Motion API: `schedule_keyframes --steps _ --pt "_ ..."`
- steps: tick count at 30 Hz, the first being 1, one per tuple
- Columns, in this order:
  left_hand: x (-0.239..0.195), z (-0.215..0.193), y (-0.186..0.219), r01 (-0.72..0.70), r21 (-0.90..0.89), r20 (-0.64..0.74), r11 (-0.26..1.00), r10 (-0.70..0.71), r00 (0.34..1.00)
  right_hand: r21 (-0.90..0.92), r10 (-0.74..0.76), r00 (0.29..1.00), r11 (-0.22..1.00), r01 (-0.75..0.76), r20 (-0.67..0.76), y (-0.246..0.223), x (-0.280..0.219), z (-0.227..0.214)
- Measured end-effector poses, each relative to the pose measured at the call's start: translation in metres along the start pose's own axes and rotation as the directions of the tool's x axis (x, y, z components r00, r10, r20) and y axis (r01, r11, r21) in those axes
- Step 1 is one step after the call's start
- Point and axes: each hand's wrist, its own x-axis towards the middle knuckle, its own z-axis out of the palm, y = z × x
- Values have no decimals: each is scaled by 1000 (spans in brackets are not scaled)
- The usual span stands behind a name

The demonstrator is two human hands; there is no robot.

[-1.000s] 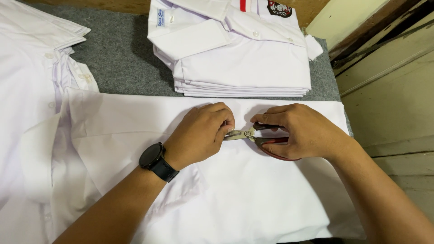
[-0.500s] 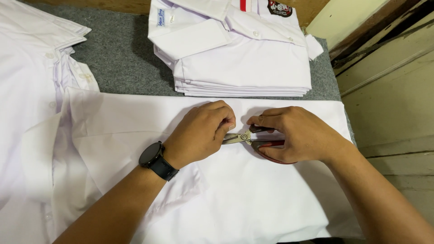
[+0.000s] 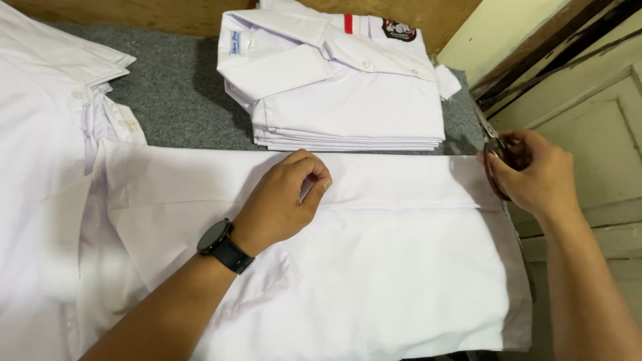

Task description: Trimming loose threads with scissors and folding white shirts into a neat stack.

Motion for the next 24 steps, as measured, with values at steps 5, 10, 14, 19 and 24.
schedule_keyframes --steps 5,10,14,19,24 --pt "-2 1 6 28 25 16 999 -28 999 -119 91 992 990 -80 92 -9 30 8" --pt "-1 -1 6 19 6 0 1000 -19 1000 -220 87 979 974 -45 185 -12 60 34" --pt "2 -5 14 172 51 98 984 -177 979 -130 -5 999 991 10 37 -3 65 48" --pt "1 -6 11 192 -16 93 981 -190 977 -140 56 997 989 -49 49 -20 45 34" --pt "2 -5 11 168 -39 92 985 -164 982 -126 50 998 991 -43 48 -26 47 43"
